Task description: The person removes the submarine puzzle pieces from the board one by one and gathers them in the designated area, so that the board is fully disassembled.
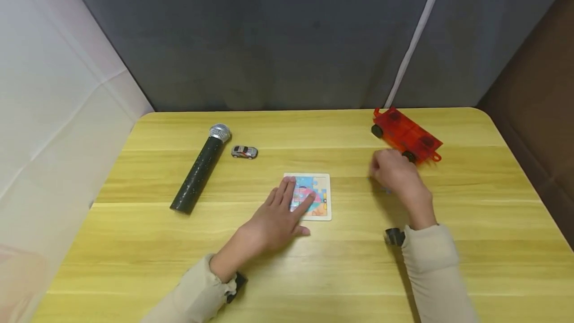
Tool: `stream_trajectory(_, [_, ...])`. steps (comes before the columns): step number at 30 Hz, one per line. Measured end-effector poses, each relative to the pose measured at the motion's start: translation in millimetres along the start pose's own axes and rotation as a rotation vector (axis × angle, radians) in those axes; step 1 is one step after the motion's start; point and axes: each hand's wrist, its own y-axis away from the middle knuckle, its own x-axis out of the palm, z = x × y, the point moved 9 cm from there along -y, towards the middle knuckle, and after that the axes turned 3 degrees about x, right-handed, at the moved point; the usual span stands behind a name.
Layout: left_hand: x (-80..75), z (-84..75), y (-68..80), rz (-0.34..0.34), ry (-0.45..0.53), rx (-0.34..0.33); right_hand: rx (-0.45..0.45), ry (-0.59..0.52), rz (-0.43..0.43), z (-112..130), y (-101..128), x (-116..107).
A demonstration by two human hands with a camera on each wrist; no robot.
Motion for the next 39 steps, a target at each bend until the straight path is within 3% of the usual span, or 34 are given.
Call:
stream_trajectory(4, [1.0,0.1,1.1,0.001,-0.013,-0.012,-0.23,-0.12,0.077,66,-6,25])
stream_trajectory(6, [1.0,0.3,1.2,0.001,-0.005,-0.013,-0.254,-0.131,0.116,87,-11,41])
stream_trajectory(9, [1.6,0.6,0.6,0.005,-0.001,-0.012,-0.228,-0.074,0.097,102,-20,55])
stream_trajectory(13, [2.9,0.6,-0.6,0.018,-0.009,-0.01,-0.171,-0.029,0.039,105,-27,63])
stream_trajectory(23, [4.0,0.9,-1.4,0.022,-0.034,-0.016,-0.09,-0.065,-0.024,105,-30,68])
stream_trajectory(31, [4.9,0.8,-1.4,0.044,-0.024,-0.024,-0.11,-0.055,-0.11,107,-29,64])
stream_trajectory(39, [4.0,0.9,-2.0,0.039,-0.037,-0.024,-0.168,-0.039,-0.111,107,-24,52])
